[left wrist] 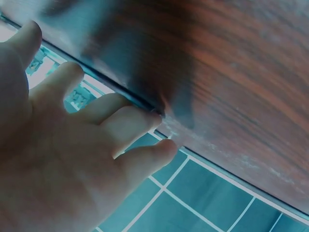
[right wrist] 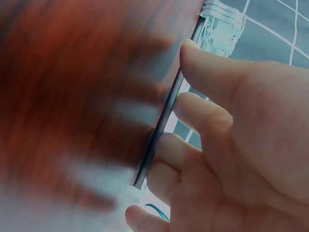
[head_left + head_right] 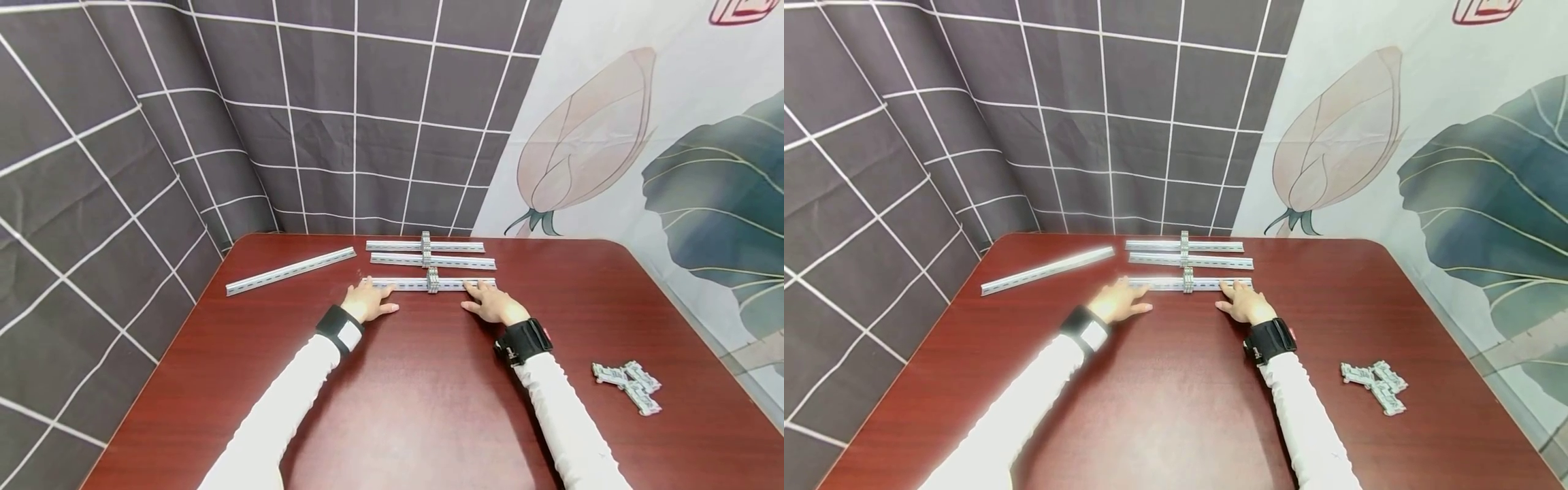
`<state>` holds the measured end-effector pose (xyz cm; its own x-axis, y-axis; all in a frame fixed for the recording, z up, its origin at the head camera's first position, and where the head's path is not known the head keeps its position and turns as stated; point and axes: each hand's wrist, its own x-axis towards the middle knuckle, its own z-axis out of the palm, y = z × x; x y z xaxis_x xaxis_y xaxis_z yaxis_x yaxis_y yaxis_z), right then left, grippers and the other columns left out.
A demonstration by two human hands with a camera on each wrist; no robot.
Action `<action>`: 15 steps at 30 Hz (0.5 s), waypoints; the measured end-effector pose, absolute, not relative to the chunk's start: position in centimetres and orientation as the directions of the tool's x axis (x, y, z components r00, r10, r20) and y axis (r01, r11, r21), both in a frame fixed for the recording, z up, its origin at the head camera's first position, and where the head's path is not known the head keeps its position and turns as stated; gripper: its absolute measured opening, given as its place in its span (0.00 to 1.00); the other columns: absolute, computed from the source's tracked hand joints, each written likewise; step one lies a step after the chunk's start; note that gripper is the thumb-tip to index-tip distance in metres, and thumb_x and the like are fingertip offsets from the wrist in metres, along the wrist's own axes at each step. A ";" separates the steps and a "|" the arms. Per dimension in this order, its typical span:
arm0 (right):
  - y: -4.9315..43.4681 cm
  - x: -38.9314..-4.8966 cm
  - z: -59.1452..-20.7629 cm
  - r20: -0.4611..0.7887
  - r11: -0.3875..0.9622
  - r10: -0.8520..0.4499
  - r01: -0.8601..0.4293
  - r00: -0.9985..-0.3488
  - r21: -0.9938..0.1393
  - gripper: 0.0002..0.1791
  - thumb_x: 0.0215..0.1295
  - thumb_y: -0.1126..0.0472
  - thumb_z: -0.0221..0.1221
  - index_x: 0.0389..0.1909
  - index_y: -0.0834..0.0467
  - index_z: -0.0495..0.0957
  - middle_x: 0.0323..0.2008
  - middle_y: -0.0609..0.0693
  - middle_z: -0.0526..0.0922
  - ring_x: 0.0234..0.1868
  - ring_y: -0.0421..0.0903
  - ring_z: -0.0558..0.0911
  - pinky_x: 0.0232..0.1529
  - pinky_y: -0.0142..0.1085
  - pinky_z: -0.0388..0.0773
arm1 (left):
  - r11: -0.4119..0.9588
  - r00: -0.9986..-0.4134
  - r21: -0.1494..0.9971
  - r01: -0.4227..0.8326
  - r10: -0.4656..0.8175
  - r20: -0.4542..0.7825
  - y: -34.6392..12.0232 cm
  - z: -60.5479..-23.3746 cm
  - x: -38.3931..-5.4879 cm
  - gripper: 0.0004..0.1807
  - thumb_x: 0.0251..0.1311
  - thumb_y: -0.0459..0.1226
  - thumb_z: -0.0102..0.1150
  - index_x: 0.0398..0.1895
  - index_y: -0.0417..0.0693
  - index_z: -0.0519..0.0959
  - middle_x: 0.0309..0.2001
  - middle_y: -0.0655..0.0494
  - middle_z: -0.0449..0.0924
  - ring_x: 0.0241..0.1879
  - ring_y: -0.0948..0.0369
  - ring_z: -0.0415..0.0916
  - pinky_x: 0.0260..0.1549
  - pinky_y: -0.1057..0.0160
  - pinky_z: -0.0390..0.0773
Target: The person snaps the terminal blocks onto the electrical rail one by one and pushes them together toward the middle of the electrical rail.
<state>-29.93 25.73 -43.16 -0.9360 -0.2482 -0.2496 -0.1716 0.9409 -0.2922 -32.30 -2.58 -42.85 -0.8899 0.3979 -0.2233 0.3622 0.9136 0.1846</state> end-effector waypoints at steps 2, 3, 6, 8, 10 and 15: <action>25.9 -30.1 -43.3 -0.244 0.940 -0.252 -0.178 -0.936 -0.291 0.34 0.74 0.51 0.47 0.73 0.63 0.53 0.70 0.75 0.53 0.71 0.71 0.54 0.65 0.67 0.55 | 0.915 -0.894 0.186 0.357 0.393 -0.214 -2.4 -42.9 -32.5 0.31 0.67 0.55 0.50 0.72 0.63 0.64 0.72 0.35 0.57 0.74 0.44 0.50 0.68 0.39 0.56; 26.0 -30.2 -43.3 -0.243 0.939 -0.252 -0.176 -0.937 -0.295 0.34 0.74 0.51 0.47 0.73 0.63 0.53 0.70 0.75 0.53 0.71 0.71 0.54 0.65 0.66 0.55 | 0.916 -0.895 0.184 0.356 0.391 -0.213 -2.3 -42.9 -32.6 0.30 0.67 0.55 0.49 0.72 0.63 0.63 0.72 0.35 0.57 0.74 0.44 0.50 0.68 0.39 0.56; 26.1 -30.5 -43.5 -0.245 0.941 -0.251 -0.177 -0.936 -0.289 0.34 0.74 0.52 0.47 0.73 0.63 0.53 0.70 0.75 0.53 0.71 0.71 0.55 0.66 0.65 0.56 | 0.917 -0.899 0.181 0.354 0.387 -0.206 -2.3 -43.0 -32.8 0.29 0.68 0.54 0.49 0.71 0.63 0.64 0.72 0.34 0.57 0.74 0.44 0.51 0.67 0.39 0.57; 26.2 -30.7 -43.5 -0.254 0.942 -0.247 -0.170 -0.935 -0.290 0.34 0.74 0.52 0.47 0.74 0.63 0.52 0.70 0.75 0.52 0.71 0.71 0.54 0.66 0.64 0.55 | 0.918 -0.899 0.183 0.352 0.386 -0.207 -2.2 -43.0 -33.0 0.29 0.68 0.54 0.49 0.71 0.63 0.64 0.72 0.34 0.56 0.74 0.44 0.51 0.67 0.38 0.57; 26.2 -30.9 -43.5 -0.259 0.943 -0.247 -0.170 -0.934 -0.287 0.34 0.74 0.52 0.48 0.74 0.63 0.52 0.70 0.75 0.52 0.71 0.71 0.54 0.67 0.63 0.56 | 0.918 -0.898 0.181 0.353 0.386 -0.209 -2.2 -43.1 -33.2 0.29 0.68 0.54 0.48 0.71 0.64 0.63 0.72 0.34 0.56 0.74 0.44 0.51 0.67 0.39 0.57; 26.1 -31.4 -43.2 -0.249 0.940 -0.261 -0.187 -0.933 -0.287 0.34 0.73 0.52 0.49 0.73 0.64 0.53 0.70 0.76 0.53 0.71 0.71 0.55 0.67 0.61 0.57 | 0.916 -0.899 0.167 0.365 0.394 -0.193 -2.3 -43.2 -33.6 0.29 0.68 0.53 0.49 0.71 0.64 0.64 0.71 0.37 0.59 0.74 0.44 0.52 0.67 0.39 0.58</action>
<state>-31.36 26.07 -43.19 -0.9326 -0.2613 -0.2489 -0.1867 0.9396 -0.2867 -33.63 -2.34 -43.17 -0.8988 0.3937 -0.1927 0.3653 0.9158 0.1672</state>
